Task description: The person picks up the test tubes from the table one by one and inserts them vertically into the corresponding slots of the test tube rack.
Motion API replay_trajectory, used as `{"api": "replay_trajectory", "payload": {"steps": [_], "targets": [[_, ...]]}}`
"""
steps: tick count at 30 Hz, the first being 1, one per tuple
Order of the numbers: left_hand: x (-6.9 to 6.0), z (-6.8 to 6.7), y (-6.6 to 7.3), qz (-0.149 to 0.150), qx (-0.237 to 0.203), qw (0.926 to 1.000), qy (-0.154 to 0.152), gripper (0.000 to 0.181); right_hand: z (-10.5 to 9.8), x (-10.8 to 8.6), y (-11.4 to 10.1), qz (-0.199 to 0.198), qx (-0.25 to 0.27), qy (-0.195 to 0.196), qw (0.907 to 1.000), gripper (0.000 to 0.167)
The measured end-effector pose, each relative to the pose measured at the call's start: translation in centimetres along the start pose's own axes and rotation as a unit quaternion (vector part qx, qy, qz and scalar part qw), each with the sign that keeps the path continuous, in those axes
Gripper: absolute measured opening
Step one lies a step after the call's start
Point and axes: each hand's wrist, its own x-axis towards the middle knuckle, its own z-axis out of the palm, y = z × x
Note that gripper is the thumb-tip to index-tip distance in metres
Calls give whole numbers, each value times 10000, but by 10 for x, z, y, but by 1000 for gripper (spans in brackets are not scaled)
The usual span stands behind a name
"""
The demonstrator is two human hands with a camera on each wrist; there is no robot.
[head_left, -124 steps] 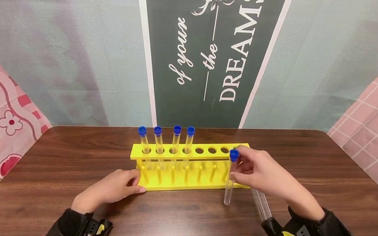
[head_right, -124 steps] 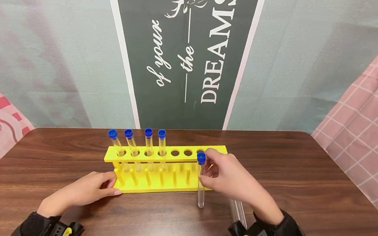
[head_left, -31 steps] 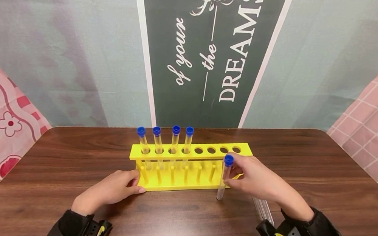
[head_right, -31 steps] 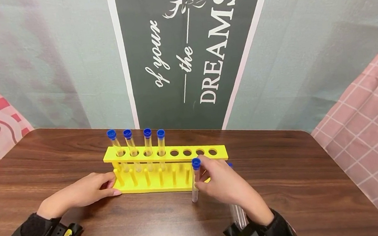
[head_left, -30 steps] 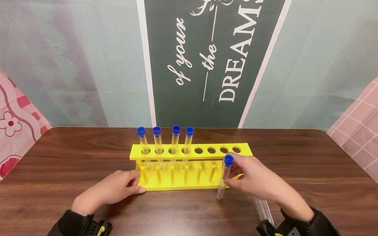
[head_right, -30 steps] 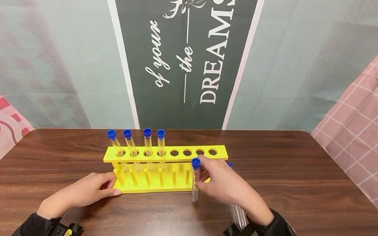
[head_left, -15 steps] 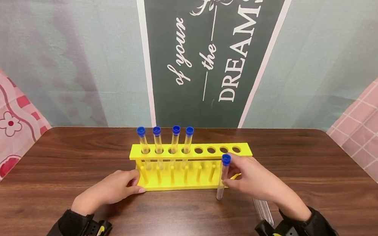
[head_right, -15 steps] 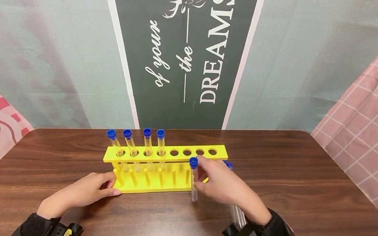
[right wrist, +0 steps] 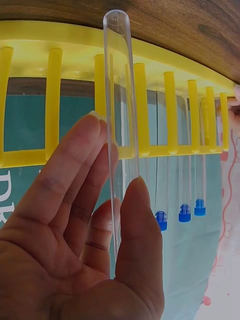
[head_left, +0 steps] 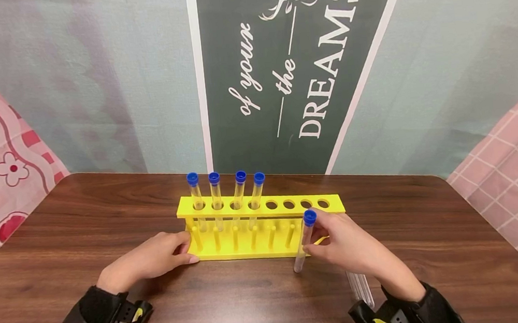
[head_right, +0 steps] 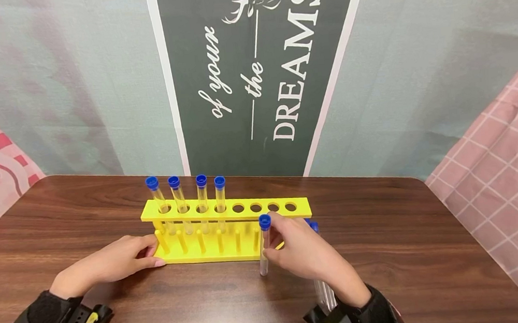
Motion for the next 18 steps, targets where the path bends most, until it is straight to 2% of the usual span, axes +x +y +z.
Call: {"api": "replay_trajectory", "payload": {"steps": [18], "targets": [[0, 1, -1, 5, 101, 9999, 11, 33, 1, 0, -5, -17, 69, 2, 10000, 23]]}}
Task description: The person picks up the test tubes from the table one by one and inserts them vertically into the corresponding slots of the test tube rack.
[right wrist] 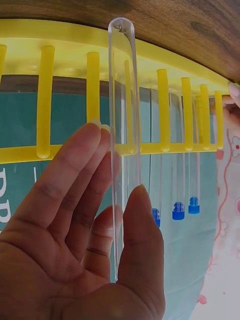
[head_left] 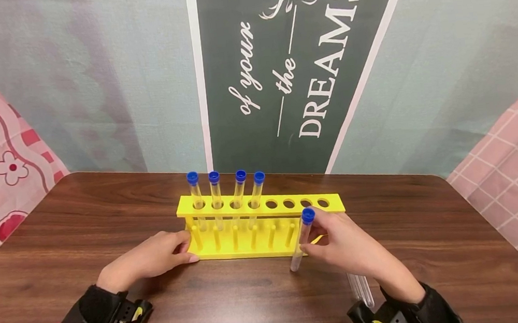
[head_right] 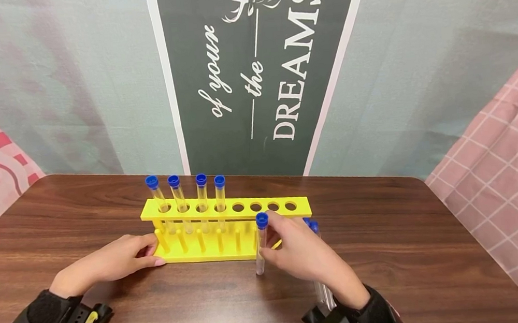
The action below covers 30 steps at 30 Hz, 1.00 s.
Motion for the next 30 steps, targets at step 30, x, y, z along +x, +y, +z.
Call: {"api": "replay_trajectory", "payload": {"steps": [30], "targets": [[-2, -1, 1, -192, -322, 9992, -137, 33, -2, 0, -6, -109, 199, 359, 9991, 18]]}}
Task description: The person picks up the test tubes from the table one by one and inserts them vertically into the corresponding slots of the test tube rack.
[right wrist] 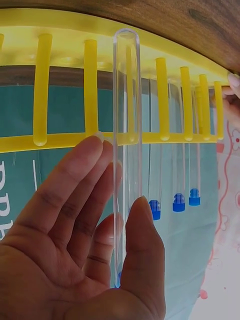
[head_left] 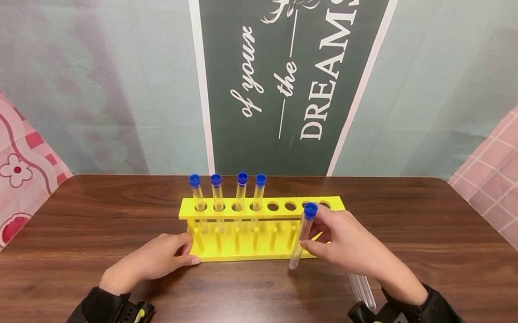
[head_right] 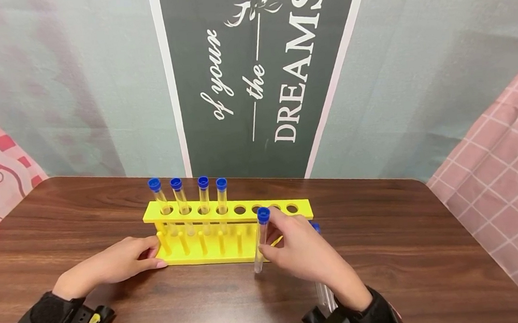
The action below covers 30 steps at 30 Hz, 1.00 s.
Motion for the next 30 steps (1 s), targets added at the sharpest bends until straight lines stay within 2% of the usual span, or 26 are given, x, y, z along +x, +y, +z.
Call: {"api": "replay_trajectory", "payload": {"steps": [6, 12, 19, 30], "targets": [[1, 2, -1, -24, 140, 9999, 67, 33, 1, 1, 0, -65, 30, 95, 9999, 19], [1, 2, -3, 19, 82, 10000, 48, 33, 0, 5, -2, -121, -37, 114, 9999, 19], [1, 4, -2, 60, 105, 9999, 79, 33, -3, 10, -5, -414, -84, 280, 9987, 20], [0, 4, -1, 88, 102, 9999, 102, 33, -13, 18, -12, -289, -216, 318, 9988, 17]]}}
